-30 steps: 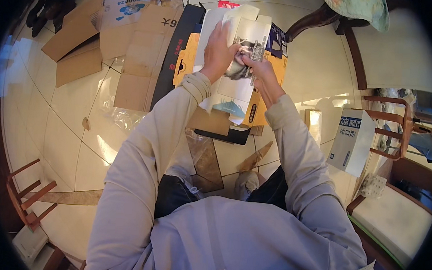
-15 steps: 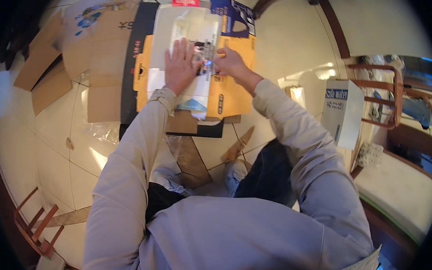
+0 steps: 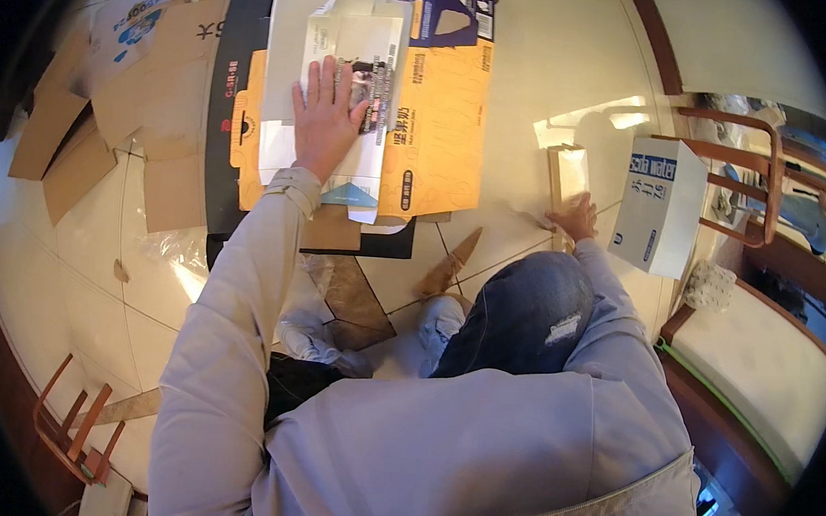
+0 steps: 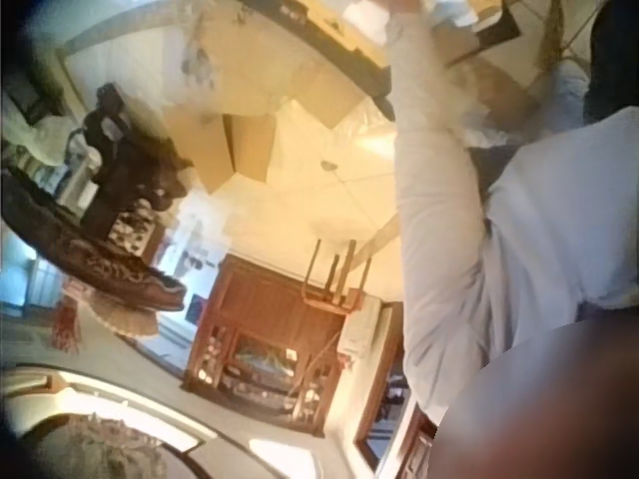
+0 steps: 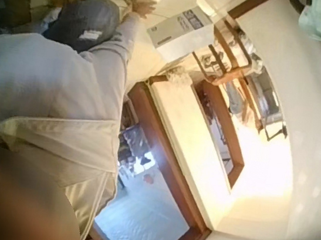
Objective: The person sits on the floor and sorts through a pile of cardboard boxes. They pick up individual boxes, unfold them, and stack them into a neat pile.
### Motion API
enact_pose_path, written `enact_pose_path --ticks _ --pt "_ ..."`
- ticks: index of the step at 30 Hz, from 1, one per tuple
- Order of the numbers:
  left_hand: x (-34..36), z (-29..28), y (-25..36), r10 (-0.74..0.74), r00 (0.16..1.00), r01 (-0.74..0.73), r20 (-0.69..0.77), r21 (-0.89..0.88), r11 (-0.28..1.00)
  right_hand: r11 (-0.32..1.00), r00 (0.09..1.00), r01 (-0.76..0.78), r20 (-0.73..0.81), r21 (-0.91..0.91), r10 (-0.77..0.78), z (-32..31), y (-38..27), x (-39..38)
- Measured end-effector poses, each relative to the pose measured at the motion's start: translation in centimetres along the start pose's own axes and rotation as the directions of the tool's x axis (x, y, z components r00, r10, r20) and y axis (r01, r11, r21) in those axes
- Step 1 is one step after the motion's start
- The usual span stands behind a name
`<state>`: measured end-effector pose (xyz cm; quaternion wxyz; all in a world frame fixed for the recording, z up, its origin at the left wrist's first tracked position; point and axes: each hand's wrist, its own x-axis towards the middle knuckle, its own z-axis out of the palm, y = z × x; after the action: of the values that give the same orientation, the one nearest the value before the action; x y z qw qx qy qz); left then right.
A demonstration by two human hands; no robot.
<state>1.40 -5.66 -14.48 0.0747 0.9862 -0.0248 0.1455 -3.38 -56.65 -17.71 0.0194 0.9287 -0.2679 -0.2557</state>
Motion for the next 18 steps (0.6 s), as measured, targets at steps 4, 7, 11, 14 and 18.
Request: enact_pose_path --ticks 4,7,11,14,18 --pt "0.1 0.0 0.5 -0.006 0.999 0.006 0.046 0.011 1.0 1.0 0.999 -0.012 0.051 0.015 0.011 -0.2 0.6 0.5" --pt "0.0 0.2 0.4 -0.012 0.997 0.011 0.076 0.014 1.0 0.995 0.997 0.071 0.022 0.073 -0.072 -0.7 0.3 0.6" --pt "0.3 0.5 0.7 -0.003 0.999 0.002 0.054 0.007 1.0 0.896 0.867 0.406 -0.385 0.179 -0.316 -2.8 -0.1 1.7" --pt "0.1 0.0 0.0 -0.022 0.998 0.021 0.057 0.016 1.0 0.323 0.832 0.379 -0.167 0.867 -0.53 -11.5 -7.5 -3.2" --pt "0.6 -0.4 0.1 0.01 1.0 -0.009 0.007 -0.031 0.999 -0.046 0.791 -0.025 -0.009 0.999 -0.612 -20.4 -14.3 -9.1"
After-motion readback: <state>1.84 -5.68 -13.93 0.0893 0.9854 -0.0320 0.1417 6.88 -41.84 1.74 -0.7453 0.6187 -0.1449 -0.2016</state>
